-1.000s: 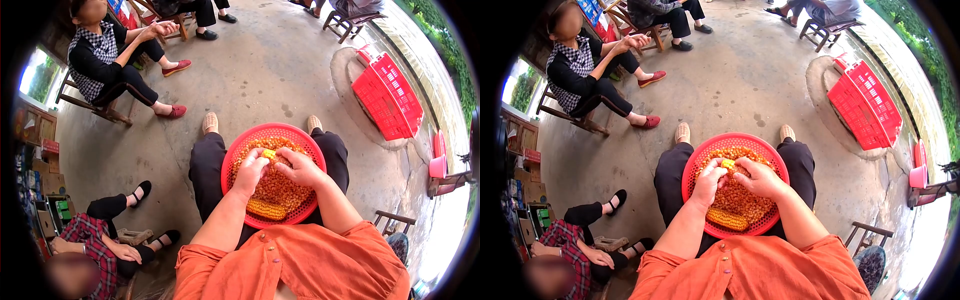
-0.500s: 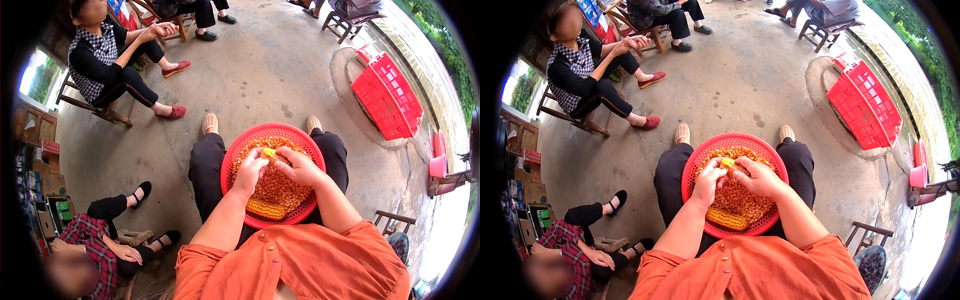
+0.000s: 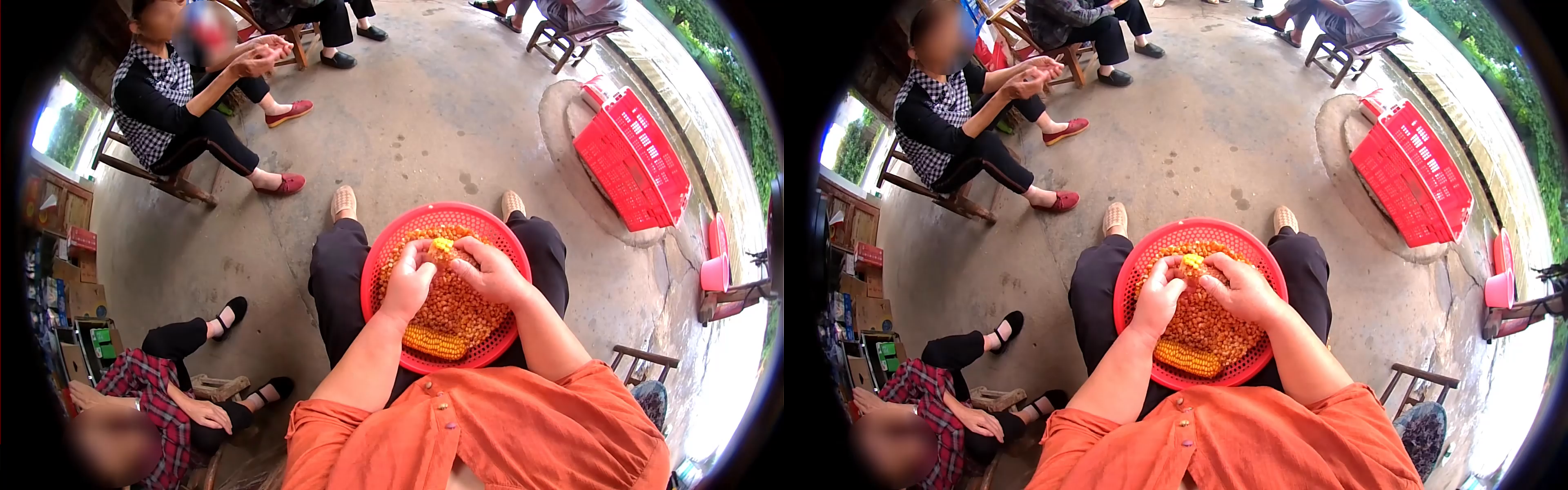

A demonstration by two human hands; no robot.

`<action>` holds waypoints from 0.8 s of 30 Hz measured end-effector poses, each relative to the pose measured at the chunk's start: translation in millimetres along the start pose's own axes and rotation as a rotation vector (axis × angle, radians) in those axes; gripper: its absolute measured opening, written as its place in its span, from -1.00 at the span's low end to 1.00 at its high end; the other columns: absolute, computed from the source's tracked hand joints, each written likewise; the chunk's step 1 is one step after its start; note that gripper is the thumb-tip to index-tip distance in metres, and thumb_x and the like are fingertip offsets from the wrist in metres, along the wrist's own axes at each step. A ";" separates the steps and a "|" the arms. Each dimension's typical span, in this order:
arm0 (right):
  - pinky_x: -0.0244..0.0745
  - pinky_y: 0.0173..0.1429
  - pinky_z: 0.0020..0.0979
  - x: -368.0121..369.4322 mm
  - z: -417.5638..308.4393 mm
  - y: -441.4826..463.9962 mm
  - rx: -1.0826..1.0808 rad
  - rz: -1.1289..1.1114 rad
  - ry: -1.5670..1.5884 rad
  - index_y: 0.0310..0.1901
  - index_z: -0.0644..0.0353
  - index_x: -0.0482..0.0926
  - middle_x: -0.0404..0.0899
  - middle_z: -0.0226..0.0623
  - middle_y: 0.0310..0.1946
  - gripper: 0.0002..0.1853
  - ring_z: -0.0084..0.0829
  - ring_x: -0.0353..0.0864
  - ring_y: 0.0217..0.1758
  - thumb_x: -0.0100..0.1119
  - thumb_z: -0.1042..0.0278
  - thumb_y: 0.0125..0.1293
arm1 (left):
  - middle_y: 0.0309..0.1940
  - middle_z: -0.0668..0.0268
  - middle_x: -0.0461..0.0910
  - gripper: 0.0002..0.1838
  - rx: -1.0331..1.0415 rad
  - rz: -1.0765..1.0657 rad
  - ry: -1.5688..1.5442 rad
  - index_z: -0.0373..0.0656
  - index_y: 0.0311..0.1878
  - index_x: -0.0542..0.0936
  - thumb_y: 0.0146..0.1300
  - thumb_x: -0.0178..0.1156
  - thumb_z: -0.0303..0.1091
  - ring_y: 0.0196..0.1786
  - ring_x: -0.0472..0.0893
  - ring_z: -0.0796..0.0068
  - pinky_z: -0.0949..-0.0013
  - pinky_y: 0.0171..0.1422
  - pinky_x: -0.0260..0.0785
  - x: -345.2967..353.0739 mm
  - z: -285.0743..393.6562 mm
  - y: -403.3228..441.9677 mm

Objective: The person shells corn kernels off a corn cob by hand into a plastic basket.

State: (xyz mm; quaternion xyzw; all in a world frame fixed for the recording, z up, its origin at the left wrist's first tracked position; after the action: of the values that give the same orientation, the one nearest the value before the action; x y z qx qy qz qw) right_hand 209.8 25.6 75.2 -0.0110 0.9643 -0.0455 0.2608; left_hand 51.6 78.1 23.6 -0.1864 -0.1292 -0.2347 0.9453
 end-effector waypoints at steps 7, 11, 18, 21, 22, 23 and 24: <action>0.49 0.05 -0.37 -5.2 0.6 -0.4 0.036 0.107 0.066 0.11 0.26 0.48 0.62 -0.15 -0.17 -0.62 -0.35 0.63 -0.06 0.23 0.21 0.40 | -0.16 0.38 0.58 -0.72 0.100 0.016 0.116 -0.22 0.07 0.46 0.31 0.19 -0.58 -0.10 0.55 0.65 0.51 0.04 0.42 -2.5 1.5 -3.0; 0.49 0.04 -0.39 -4.1 5.0 0.6 0.018 0.119 0.012 0.10 0.27 0.48 0.62 -0.17 -0.18 -0.61 -0.39 0.62 -0.08 0.26 0.21 0.38 | -0.25 0.40 0.58 -0.83 0.202 0.046 0.301 -0.20 -0.12 0.51 0.28 0.27 -0.54 -0.17 0.54 0.63 0.49 -0.01 0.42 3.6 16.8 -9.9; 0.53 0.01 -0.17 -1.0 -5.3 -1.1 -0.118 0.121 -0.092 0.07 0.24 0.50 0.63 0.05 -0.16 -0.56 0.03 0.64 -0.02 0.33 0.15 0.28 | -0.39 0.29 0.60 -0.85 0.467 0.207 0.553 -0.20 -0.23 0.54 0.20 0.33 -0.47 -0.33 0.61 0.43 0.36 -0.20 0.47 2.0 22.0 -10.0; 0.54 -0.01 -0.14 -2.3 -10.0 -4.7 -0.100 0.114 -0.132 0.06 0.22 0.50 0.64 0.05 -0.17 -0.55 0.06 0.63 -0.03 0.35 0.14 0.25 | -0.39 0.24 0.61 -0.87 0.521 0.215 0.642 -0.20 -0.25 0.55 0.19 0.32 -0.47 -0.32 0.63 0.35 0.32 -0.18 0.48 2.9 26.6 -11.4; 0.54 -0.02 -0.13 -1.2 -7.8 -3.3 -0.097 0.124 -0.132 0.06 0.20 0.51 0.64 0.05 -0.18 -0.54 0.07 0.64 -0.04 0.36 0.13 0.24 | -0.42 0.25 0.59 -0.89 0.578 0.225 0.658 -0.19 -0.27 0.55 0.20 0.30 -0.48 -0.34 0.62 0.38 0.33 -0.19 0.48 3.7 27.8 -12.1; 0.55 -0.02 -0.12 -0.2 -6.0 -2.4 -0.094 0.134 -0.133 0.06 0.19 0.51 0.65 0.05 -0.18 -0.54 0.08 0.64 -0.05 0.37 0.12 0.23 | -0.43 0.26 0.58 -0.91 0.495 0.194 0.597 -0.19 -0.27 0.55 0.20 0.28 -0.48 -0.36 0.60 0.41 0.33 -0.21 0.47 6.4 33.4 -15.4; 0.56 -0.01 -0.12 0.1 -6.2 -1.8 -0.103 0.134 -0.130 0.06 0.18 0.52 0.64 0.06 -0.16 -0.55 0.07 0.64 -0.04 0.37 0.11 0.23 | -0.44 0.26 0.57 -0.91 0.486 0.172 0.531 -0.18 -0.27 0.55 0.19 0.27 -0.47 -0.40 0.59 0.42 0.34 -0.24 0.46 3.3 25.9 -12.0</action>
State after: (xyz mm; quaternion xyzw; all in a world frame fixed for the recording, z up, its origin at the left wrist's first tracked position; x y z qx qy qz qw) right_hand 206.6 24.4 80.7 0.0374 0.9450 0.0225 0.3243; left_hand 44.5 77.7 51.4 0.1009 0.0846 -0.1569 0.9788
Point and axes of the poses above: each hand's wrist, its own y-axis towards the middle knuckle, its own x-axis out of the palm, z = x × y, the point moved 4 cm from there along y, towards the middle knuckle
